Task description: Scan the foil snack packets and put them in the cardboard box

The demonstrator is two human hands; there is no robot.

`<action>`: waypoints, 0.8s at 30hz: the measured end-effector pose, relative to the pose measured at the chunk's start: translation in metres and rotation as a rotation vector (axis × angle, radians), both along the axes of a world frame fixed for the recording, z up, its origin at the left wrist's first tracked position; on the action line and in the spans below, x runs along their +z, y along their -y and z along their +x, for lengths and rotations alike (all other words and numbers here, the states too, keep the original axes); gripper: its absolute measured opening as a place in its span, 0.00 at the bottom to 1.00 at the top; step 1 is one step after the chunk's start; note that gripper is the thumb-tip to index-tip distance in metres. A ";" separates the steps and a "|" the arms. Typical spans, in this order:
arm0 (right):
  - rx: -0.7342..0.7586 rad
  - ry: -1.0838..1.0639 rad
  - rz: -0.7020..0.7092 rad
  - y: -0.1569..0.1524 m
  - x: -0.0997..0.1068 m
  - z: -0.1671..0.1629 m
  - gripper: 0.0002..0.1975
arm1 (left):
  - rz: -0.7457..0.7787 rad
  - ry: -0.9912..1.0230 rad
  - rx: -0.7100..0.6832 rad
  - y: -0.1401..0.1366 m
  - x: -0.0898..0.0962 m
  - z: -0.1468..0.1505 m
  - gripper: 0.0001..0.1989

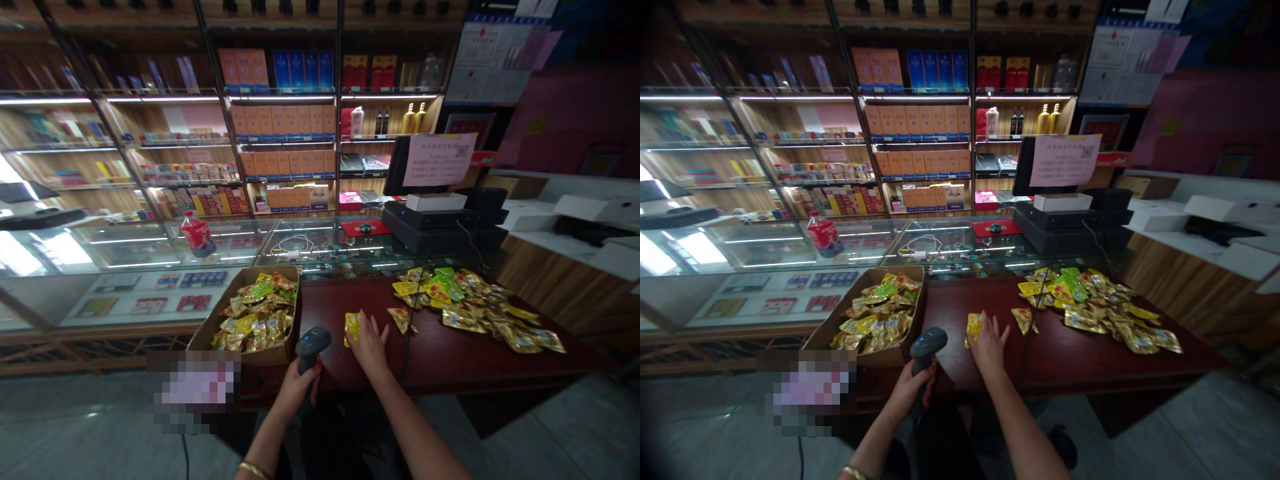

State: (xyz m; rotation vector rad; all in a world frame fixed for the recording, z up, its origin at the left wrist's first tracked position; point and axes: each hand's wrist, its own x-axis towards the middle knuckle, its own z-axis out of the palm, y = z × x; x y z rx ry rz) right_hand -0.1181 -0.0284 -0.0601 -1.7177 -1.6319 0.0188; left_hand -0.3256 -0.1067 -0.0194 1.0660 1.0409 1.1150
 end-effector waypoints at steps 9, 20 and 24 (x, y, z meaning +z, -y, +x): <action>0.175 -0.614 0.109 -0.007 -0.002 0.020 0.28 | -0.025 -0.020 -0.012 0.004 0.004 0.001 0.16; 0.174 -0.643 0.142 -0.015 -0.013 0.031 0.18 | -0.009 0.002 -0.058 0.005 0.003 -0.003 0.18; 0.174 -0.615 0.150 -0.014 -0.012 0.030 0.17 | -0.022 0.025 -0.053 0.006 0.001 -0.005 0.19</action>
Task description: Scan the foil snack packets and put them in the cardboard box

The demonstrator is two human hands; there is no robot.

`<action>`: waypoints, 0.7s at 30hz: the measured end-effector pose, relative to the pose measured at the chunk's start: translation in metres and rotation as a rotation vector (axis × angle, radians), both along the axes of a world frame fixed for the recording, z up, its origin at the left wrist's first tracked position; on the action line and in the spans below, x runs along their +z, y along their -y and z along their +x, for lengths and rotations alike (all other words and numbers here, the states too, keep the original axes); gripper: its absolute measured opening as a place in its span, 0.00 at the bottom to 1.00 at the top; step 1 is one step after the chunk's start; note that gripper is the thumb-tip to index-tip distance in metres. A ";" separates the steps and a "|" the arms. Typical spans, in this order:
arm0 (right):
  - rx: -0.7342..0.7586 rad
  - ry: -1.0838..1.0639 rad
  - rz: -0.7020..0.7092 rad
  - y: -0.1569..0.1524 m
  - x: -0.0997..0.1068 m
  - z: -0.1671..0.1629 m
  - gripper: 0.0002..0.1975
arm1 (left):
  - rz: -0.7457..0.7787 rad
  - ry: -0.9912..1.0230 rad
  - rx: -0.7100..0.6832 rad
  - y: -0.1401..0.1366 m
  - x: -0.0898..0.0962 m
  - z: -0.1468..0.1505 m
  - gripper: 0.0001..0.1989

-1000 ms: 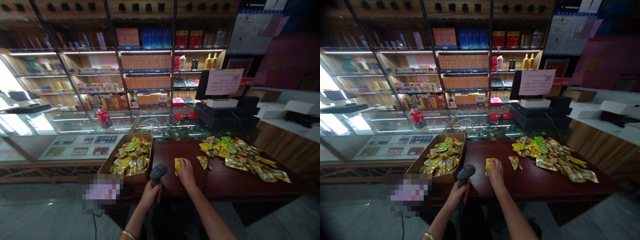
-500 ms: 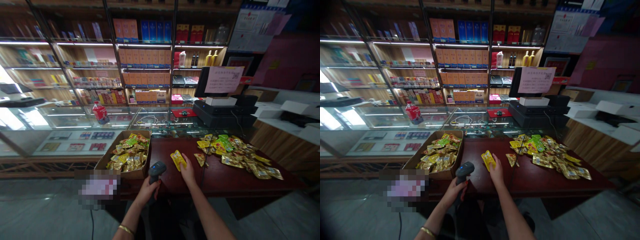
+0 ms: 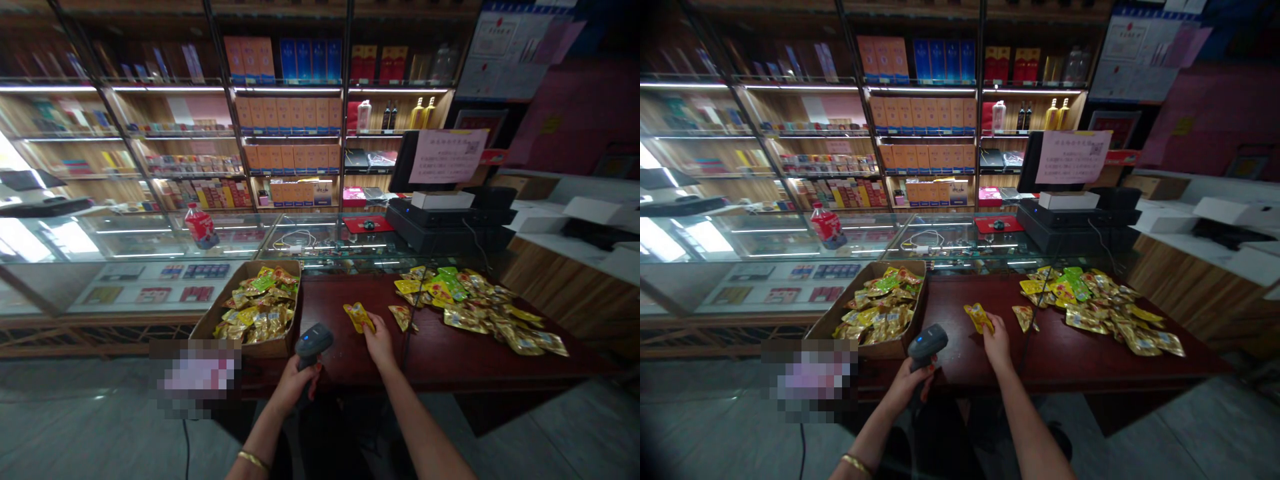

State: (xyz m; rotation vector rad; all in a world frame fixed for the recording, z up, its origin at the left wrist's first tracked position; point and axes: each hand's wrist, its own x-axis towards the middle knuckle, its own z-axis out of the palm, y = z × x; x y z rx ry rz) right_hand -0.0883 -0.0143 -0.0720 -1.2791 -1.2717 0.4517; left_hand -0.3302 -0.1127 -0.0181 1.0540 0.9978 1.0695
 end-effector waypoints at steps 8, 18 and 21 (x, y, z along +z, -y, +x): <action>0.007 0.028 0.004 0.002 0.003 -0.001 0.17 | 0.019 0.008 -0.005 0.000 -0.003 0.000 0.17; 0.001 0.028 0.019 0.002 0.002 -0.002 0.16 | 0.041 0.007 0.006 -0.002 -0.010 0.000 0.17; 0.000 0.024 0.027 0.001 0.001 -0.002 0.17 | 0.051 0.003 0.004 -0.002 -0.009 0.001 0.17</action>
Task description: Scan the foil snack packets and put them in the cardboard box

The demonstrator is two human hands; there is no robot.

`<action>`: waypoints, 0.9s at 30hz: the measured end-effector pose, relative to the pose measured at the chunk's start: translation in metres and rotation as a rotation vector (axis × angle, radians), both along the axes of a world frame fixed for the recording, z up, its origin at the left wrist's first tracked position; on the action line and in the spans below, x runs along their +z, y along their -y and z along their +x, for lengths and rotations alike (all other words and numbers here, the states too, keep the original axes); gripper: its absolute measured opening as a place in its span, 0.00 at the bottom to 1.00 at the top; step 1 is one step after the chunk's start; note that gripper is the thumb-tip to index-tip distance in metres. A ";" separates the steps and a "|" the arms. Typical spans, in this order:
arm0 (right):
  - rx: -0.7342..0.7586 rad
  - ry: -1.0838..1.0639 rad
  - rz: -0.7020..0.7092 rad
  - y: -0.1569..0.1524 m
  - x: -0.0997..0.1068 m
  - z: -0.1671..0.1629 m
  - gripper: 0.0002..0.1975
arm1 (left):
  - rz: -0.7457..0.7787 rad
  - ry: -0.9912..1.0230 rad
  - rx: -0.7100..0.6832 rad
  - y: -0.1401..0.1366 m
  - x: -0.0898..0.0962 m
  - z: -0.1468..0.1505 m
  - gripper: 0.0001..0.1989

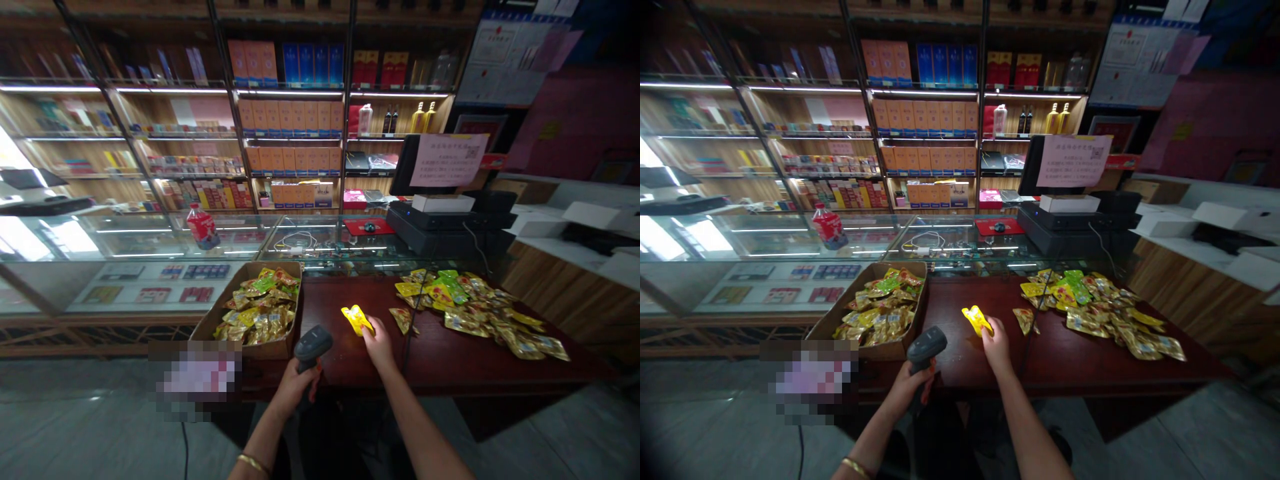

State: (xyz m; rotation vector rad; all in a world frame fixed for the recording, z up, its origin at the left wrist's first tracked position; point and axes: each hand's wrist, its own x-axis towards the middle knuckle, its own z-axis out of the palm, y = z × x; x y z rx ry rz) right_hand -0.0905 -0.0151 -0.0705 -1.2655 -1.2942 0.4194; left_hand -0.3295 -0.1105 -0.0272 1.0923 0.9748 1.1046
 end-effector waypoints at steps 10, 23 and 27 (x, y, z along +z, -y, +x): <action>-0.003 -0.023 -0.005 0.000 0.001 0.000 0.16 | -0.001 0.014 -0.008 -0.001 -0.003 -0.002 0.17; -0.088 -0.006 -0.019 -0.002 -0.005 0.005 0.19 | -0.001 0.044 -0.013 0.001 -0.001 -0.002 0.20; -0.083 -0.007 -0.021 -0.001 -0.005 0.005 0.18 | 0.000 0.051 -0.003 0.002 -0.002 -0.001 0.19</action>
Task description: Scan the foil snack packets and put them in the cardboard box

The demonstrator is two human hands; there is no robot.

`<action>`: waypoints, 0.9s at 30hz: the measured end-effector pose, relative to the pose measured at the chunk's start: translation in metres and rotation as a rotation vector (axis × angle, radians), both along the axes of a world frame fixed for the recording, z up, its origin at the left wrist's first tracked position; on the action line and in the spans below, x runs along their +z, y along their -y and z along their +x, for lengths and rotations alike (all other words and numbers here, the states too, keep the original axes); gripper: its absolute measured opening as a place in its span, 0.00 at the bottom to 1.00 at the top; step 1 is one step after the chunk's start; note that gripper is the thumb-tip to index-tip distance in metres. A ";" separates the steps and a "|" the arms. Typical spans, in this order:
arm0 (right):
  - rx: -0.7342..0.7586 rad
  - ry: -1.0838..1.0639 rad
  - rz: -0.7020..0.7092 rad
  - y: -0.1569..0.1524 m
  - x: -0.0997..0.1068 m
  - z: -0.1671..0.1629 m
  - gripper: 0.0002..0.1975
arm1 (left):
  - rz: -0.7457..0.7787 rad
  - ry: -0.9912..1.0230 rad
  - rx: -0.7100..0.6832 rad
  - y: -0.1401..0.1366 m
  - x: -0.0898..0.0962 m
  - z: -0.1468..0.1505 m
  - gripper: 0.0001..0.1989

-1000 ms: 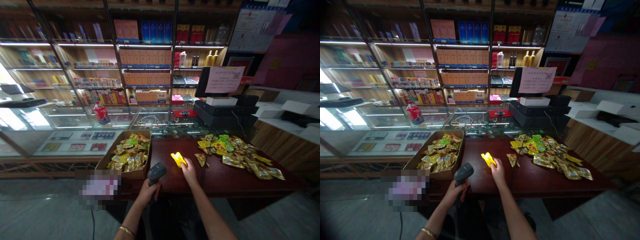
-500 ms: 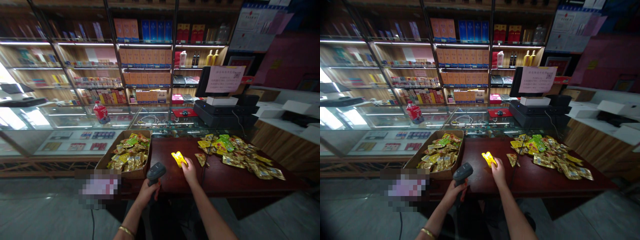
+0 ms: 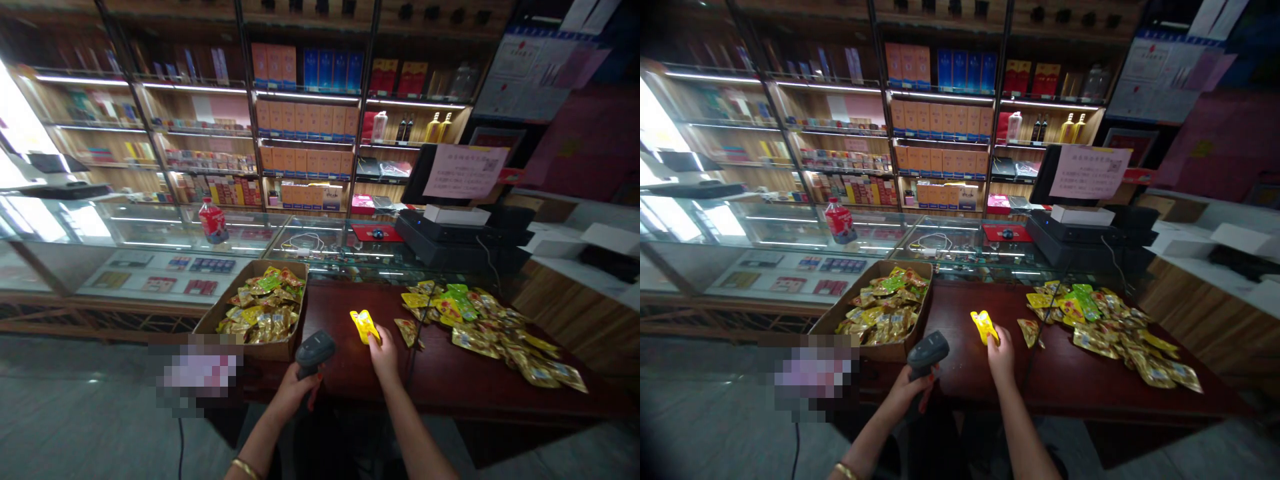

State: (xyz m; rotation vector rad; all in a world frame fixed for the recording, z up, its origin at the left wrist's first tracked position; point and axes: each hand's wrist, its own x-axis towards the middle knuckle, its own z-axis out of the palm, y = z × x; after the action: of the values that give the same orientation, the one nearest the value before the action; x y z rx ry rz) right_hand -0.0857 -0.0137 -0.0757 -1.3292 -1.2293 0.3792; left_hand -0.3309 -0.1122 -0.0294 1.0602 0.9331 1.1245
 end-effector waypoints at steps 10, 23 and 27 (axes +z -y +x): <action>-0.008 0.002 -0.009 -0.001 -0.001 0.001 0.18 | 0.002 -0.007 0.001 0.000 0.001 0.001 0.17; -0.118 -0.037 -0.024 -0.002 -0.002 0.004 0.22 | 0.026 0.001 0.009 0.003 0.008 0.002 0.16; -0.128 -0.056 -0.061 0.000 -0.003 0.003 0.25 | 0.018 -0.032 -0.001 0.003 0.007 0.001 0.16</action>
State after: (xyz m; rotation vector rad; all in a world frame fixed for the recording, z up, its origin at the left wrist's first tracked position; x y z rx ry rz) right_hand -0.0825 -0.0136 -0.0786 -1.4319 -1.0873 0.3625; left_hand -0.3300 -0.1155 -0.0221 1.0956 0.9491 1.1195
